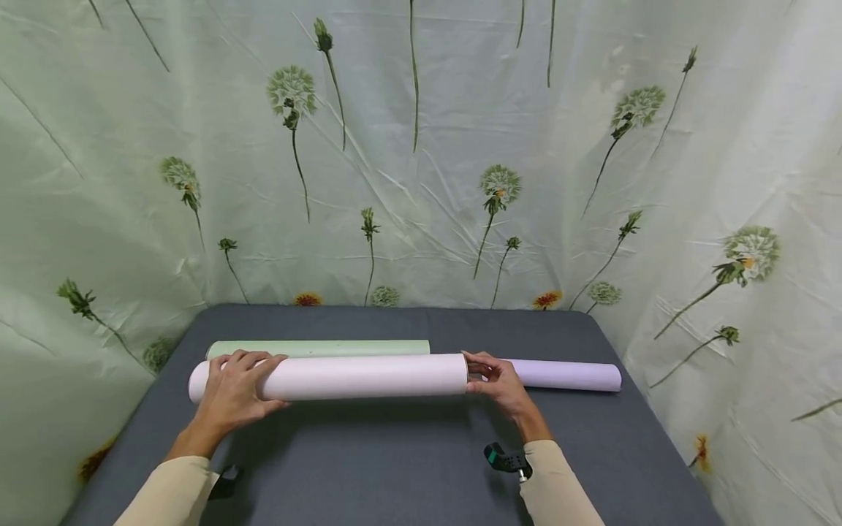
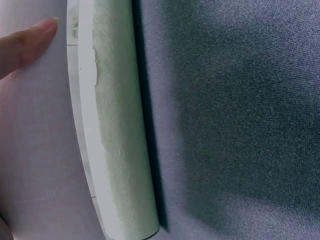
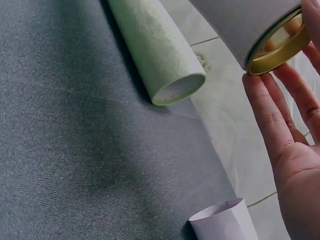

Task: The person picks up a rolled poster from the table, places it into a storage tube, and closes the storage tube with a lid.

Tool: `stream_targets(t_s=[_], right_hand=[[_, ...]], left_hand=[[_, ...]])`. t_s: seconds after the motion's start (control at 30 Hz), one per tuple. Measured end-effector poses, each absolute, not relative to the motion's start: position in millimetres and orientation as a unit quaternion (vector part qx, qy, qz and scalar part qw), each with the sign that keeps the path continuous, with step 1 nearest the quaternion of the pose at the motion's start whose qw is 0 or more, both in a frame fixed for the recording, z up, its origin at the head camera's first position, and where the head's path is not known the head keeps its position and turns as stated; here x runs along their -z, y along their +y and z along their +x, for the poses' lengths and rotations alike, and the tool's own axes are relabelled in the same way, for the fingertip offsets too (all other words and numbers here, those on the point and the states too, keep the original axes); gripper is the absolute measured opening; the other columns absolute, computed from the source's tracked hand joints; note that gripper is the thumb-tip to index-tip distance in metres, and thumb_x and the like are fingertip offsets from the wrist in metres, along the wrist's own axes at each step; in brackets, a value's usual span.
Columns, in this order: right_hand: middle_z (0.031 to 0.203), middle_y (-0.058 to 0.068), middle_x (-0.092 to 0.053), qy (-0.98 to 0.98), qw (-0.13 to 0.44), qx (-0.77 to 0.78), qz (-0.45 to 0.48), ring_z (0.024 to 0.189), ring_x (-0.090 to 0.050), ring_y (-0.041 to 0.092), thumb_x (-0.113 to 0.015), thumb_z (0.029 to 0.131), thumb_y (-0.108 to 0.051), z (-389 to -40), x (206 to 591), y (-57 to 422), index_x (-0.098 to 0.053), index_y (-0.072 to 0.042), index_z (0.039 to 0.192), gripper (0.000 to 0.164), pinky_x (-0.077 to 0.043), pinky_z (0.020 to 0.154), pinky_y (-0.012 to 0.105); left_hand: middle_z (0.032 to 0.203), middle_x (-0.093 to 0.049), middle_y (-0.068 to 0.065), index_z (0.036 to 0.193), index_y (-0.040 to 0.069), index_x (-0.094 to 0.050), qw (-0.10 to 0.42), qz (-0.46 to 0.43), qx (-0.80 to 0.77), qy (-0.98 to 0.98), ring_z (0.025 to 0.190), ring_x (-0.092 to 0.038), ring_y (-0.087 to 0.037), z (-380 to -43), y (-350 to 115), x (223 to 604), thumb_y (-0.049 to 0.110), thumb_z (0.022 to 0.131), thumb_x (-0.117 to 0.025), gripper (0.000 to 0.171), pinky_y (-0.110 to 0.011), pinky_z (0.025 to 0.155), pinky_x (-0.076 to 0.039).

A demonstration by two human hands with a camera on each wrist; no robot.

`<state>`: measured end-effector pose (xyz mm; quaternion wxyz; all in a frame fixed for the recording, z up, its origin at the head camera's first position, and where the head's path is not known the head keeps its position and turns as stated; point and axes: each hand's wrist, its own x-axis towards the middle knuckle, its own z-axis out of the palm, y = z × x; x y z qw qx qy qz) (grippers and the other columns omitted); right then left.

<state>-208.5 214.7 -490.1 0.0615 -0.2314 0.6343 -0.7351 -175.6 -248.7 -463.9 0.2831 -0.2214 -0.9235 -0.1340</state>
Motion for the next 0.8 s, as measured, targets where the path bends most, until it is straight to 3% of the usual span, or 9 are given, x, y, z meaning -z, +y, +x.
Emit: stream_targets(t_s=[0.4,0.8], right_hand=[[0.123,-0.002,-0.057,0.641,0.093,0.718,-0.255,0.114,-0.060,0.012,-0.067,0.082,0.010,-202.9,492.1,220.1,-0.038,0.022,0.133,0.060,-0.051,0.090,0.031],[0.115,0.002,-0.056,0.641,0.076,0.719,-0.258,0.110,-0.061,0.013,-0.070,0.083,0.004,-198.7,496.5,214.6,-0.036,0.022,0.133,0.062,-0.052,0.087,0.029]], left_hand=[[0.100,-0.064,-0.012,0.109,0.011,-0.068,0.277,-0.226,0.129,-0.925,0.093,-0.059,-0.035,-175.8,-251.0,465.7,0.035,0.044,-0.093,0.073,-0.058,0.084,-0.035],[0.101,-0.065,-0.012,0.108,0.008,-0.070,0.261,-0.236,0.120,-0.928,0.096,-0.061,-0.030,-173.3,-252.3,460.5,0.033,0.045,-0.093,0.071,-0.058,0.083,-0.037]])
